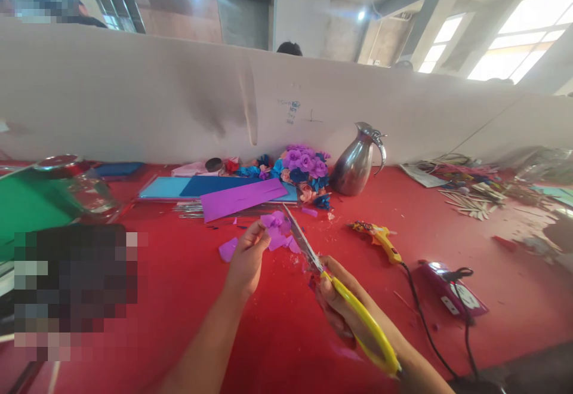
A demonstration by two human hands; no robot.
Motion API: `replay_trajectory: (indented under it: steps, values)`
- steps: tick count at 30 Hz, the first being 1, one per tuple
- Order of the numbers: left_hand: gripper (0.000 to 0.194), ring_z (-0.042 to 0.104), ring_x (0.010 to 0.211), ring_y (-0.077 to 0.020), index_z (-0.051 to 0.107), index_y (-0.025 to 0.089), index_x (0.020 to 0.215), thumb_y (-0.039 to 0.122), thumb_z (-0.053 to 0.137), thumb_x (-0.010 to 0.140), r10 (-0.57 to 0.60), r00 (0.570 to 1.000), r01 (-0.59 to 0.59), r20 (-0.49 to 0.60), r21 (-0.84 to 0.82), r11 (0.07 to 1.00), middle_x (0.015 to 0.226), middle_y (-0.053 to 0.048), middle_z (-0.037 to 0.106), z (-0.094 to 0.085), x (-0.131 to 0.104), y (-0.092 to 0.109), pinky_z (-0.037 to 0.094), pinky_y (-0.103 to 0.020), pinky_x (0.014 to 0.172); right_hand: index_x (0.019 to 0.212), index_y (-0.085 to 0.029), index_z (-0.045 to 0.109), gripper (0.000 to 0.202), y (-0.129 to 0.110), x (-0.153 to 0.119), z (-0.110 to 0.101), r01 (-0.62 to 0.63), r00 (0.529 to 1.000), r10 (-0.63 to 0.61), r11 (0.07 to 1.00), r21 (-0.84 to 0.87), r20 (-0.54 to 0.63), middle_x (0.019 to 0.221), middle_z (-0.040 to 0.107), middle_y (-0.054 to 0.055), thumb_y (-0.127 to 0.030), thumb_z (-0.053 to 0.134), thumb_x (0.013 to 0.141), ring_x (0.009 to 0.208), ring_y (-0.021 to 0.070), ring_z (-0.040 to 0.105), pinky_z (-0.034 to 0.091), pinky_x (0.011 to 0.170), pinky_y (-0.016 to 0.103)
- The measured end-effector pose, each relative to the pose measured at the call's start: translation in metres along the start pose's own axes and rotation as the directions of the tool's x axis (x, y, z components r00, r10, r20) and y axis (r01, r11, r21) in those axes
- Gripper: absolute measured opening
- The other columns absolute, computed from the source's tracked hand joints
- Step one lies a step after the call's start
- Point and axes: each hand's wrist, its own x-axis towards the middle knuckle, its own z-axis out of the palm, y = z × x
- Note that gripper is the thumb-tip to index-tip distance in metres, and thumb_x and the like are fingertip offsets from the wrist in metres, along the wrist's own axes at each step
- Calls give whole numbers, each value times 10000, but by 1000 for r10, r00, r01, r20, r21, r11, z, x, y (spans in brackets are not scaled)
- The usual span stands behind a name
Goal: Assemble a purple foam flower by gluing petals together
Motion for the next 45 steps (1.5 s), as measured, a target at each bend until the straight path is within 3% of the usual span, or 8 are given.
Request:
replay_trajectory:
  steps: [16,24,27,30,33,38,41,45]
  values:
    - [200,587,1046,-200,715,254,867,335,760,689,3,1000,-3,19,-1,1000,1055,-13,706,-4,5,1,419,-322,909,993,-236,438,491,-20,3,-29,-57,998,63,979,-193,25,562,307,-111,-676,524,795,353,15,206,182,305,133]
    - [260,581,1030,-195,722,255,849,352,801,621,-14,1000,12,-22,-77,997,1043,-8,712,-4,6,4,404,-317,902,1026,-238,470,454,-7,4,-42,-61,996,80,947,-314,49,617,352,-78,-654,454,844,435,58,270,235,374,174]
    - [280,581,1012,-182,721,250,877,350,798,627,-10,999,7,-51,-61,998,1019,-9,716,-7,9,-1,388,-299,912,1045,-224,511,407,-3,18,-53,29,994,-86,794,-607,-65,599,421,-57,-577,506,842,502,104,403,294,460,216]
    - [314,595,929,-162,720,241,901,351,802,618,-4,997,0,-76,-48,999,949,-5,721,-9,10,-3,388,-281,893,1116,-217,537,351,-1,38,-63,-78,952,-230,452,-889,-200,643,553,-5,-438,517,844,612,176,541,324,547,265]
    - [271,588,801,-135,720,218,857,366,787,640,3,997,-5,-81,-21,1000,835,-3,710,-9,9,-2,399,-267,837,1183,-227,548,377,-2,54,-68,-184,933,-278,183,-966,-230,927,650,79,-331,516,823,832,241,614,342,612,288]
    - [218,563,733,-118,711,204,817,374,754,688,19,998,-19,-55,-6,1000,741,4,663,-9,9,-2,407,-252,759,1150,-211,615,365,-3,67,-67,-198,936,-305,-46,-979,-175,1020,645,128,-215,527,796,990,281,581,379,742,337]
    - [265,566,734,-114,712,215,874,352,779,657,5,999,-8,-49,-67,998,776,5,663,-7,9,-3,422,-262,783,1079,-191,662,311,-4,69,-60,-215,882,-445,-91,-972,-154,1034,648,140,-172,488,821,1002,287,568,383,776,352]
    - [227,567,727,-112,695,205,806,338,783,644,12,999,-15,-53,-70,997,778,8,658,-3,7,-1,432,-268,786,941,-210,694,260,0,69,-38,-61,871,-481,103,-993,-104,841,694,72,-233,438,898,794,205,620,406,687,291]
